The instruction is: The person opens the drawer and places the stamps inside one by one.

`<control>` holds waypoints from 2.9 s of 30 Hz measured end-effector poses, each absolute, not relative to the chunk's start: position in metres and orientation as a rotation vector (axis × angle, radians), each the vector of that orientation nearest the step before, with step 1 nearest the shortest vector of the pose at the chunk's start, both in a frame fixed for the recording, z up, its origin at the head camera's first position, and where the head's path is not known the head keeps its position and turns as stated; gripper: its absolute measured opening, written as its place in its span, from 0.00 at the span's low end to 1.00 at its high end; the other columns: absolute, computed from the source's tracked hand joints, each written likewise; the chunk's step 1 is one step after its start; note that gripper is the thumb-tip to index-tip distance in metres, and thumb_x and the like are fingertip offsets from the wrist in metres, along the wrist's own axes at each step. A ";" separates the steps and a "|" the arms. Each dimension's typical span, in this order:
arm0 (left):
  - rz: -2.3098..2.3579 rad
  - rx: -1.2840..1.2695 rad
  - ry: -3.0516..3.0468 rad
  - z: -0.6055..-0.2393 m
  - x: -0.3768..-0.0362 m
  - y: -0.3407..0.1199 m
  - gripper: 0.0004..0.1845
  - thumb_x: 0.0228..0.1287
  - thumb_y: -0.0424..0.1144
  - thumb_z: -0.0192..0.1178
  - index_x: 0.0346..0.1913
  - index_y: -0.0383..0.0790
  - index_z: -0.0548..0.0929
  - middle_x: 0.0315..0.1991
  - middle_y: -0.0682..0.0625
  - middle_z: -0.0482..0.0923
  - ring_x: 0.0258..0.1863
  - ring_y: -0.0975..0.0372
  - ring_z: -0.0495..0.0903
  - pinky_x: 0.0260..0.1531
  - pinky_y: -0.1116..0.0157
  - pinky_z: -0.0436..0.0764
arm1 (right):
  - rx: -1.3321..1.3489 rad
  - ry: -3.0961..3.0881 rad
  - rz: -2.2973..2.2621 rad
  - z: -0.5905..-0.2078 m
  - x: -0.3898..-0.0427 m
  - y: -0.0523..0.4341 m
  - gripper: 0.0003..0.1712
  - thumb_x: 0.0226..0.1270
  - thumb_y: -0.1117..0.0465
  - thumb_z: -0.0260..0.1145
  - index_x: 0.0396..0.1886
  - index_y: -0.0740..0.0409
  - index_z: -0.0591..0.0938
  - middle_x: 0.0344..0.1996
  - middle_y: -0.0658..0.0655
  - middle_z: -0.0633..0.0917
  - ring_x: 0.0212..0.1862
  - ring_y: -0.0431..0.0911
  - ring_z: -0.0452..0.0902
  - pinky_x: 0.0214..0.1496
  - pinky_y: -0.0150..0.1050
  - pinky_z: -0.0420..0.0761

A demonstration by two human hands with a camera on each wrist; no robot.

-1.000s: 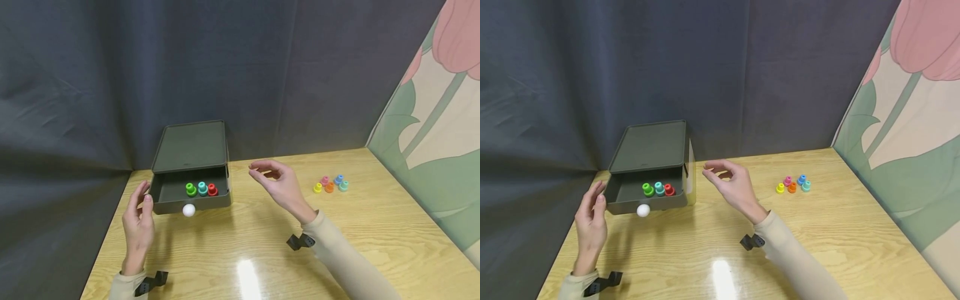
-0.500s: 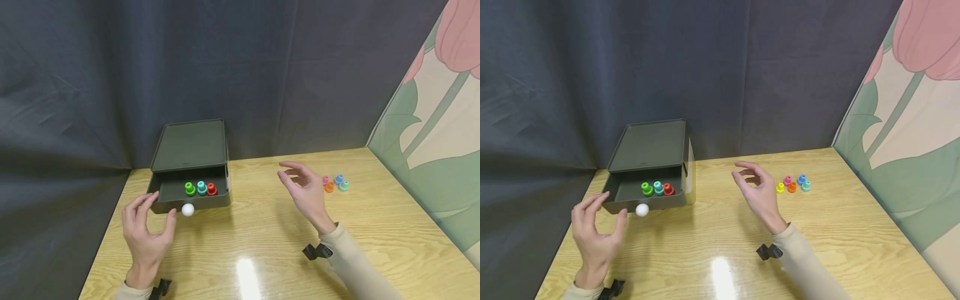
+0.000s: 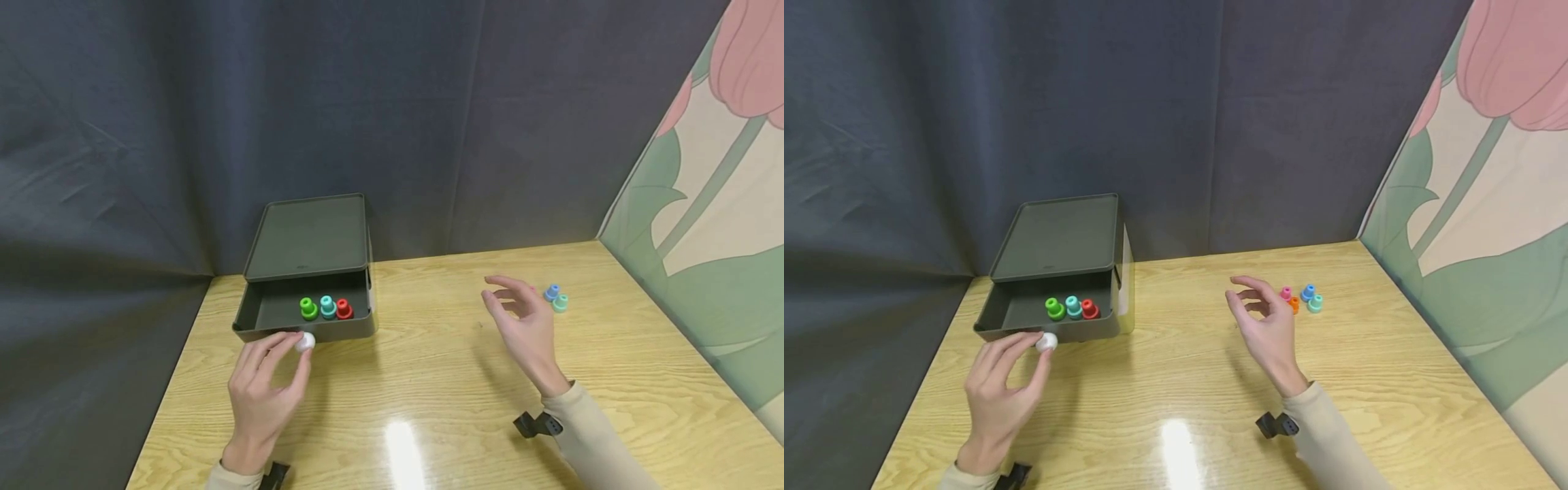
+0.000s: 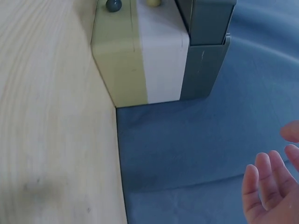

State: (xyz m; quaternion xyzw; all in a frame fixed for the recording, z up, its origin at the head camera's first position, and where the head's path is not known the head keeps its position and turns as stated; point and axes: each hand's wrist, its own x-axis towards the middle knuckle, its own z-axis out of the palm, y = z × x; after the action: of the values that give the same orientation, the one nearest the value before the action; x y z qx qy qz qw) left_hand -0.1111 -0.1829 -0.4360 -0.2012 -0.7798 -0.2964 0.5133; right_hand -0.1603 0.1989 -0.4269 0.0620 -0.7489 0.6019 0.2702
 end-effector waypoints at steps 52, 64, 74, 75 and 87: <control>-0.766 -0.170 -2.082 -0.430 -0.146 -0.179 0.11 0.63 0.42 0.77 0.43 0.40 0.94 0.35 0.44 0.91 0.29 0.55 0.84 0.25 0.66 0.71 | -0.054 -2.526 1.176 -0.480 -0.182 0.300 0.16 0.74 0.60 0.72 0.56 0.62 0.89 0.59 0.67 0.88 0.40 0.28 0.82 0.37 0.18 0.80; -0.792 -0.134 -2.101 -0.430 -0.160 -0.176 0.11 0.66 0.44 0.76 0.44 0.40 0.93 0.36 0.45 0.92 0.30 0.53 0.87 0.27 0.59 0.75 | -0.029 -2.617 1.176 -0.489 -0.195 0.304 0.19 0.76 0.61 0.69 0.60 0.66 0.86 0.63 0.71 0.85 0.49 0.68 0.89 0.34 0.24 0.81; -0.805 -0.105 -2.098 -0.430 -0.170 -0.178 0.11 0.66 0.45 0.75 0.44 0.41 0.93 0.34 0.47 0.92 0.30 0.53 0.87 0.28 0.55 0.78 | -0.021 -2.672 1.135 -0.493 -0.202 0.305 0.18 0.74 0.62 0.70 0.59 0.66 0.86 0.64 0.73 0.83 0.47 0.66 0.90 0.35 0.23 0.80; -0.807 -0.097 -2.102 -0.431 -0.170 -0.178 0.12 0.66 0.46 0.75 0.44 0.42 0.93 0.34 0.47 0.92 0.30 0.54 0.87 0.28 0.55 0.78 | -0.023 -2.678 1.135 -0.493 -0.203 0.306 0.18 0.74 0.62 0.71 0.59 0.66 0.86 0.64 0.73 0.83 0.47 0.66 0.90 0.35 0.24 0.80; -0.828 0.066 -2.345 -0.448 -0.166 -0.182 0.19 0.68 0.59 0.71 0.43 0.46 0.92 0.37 0.48 0.92 0.34 0.51 0.89 0.32 0.50 0.80 | -0.027 -2.747 1.164 -0.495 -0.205 0.307 0.21 0.76 0.61 0.70 0.62 0.67 0.84 0.61 0.75 0.84 0.50 0.65 0.89 0.38 0.29 0.84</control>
State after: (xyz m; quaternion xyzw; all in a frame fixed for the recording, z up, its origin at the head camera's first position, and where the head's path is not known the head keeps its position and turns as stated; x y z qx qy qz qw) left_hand -0.1655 -0.1822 -0.4479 0.0250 -0.8927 -0.3152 0.3211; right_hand -0.2049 0.3067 -0.4952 -0.0090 -0.9178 0.3891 0.0790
